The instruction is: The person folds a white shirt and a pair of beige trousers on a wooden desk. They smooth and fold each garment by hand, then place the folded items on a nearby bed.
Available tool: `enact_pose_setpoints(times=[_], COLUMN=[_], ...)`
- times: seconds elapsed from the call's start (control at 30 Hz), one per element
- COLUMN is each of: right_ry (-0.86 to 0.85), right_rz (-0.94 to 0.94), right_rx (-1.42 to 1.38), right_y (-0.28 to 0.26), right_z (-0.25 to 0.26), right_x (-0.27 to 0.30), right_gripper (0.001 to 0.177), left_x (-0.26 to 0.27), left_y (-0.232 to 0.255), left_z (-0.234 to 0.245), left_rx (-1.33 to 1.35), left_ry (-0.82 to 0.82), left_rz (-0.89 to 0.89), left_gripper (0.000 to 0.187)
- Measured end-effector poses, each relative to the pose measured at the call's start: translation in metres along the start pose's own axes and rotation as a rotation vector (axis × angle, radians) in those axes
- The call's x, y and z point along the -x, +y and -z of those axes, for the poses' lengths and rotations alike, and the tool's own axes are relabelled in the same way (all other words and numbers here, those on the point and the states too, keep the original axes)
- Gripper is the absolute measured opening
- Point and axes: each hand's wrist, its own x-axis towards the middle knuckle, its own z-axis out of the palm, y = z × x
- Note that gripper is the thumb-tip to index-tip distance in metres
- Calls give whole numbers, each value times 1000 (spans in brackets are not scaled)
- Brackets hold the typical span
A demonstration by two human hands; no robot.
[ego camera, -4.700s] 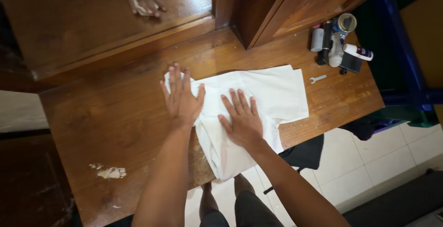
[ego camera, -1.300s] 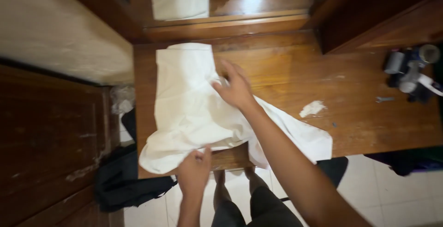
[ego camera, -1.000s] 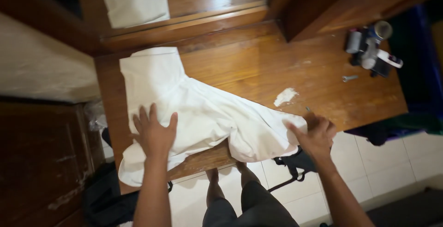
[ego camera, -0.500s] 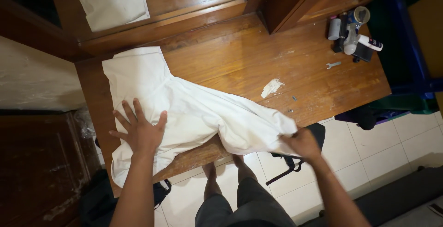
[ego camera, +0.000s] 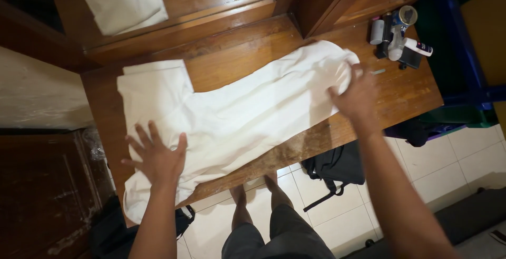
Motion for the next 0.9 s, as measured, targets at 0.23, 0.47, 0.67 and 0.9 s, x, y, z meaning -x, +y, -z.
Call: enact_pose_setpoints(times=[0.23,0.47,0.67,0.9], right_ry=[-248,118,-125,78], right_rz=[-171,381,864,553], right_rx=[-115,-716,-323,-52], right_y=[-3,-90,-219,-163], right_z=[-49,-80,-98,-100], right_x=[27,50,79,-4], right_gripper=[93,54,63,75], left_x=[-2,15,27,28], left_y=[-21,54,78,67], left_z=[2,-26,-35,-25], left_rx=[11,61,-2,-41], left_ry=[99,170,107,50], left_rz=[51,-196,-233,-214], left_gripper=[93,81,79,85])
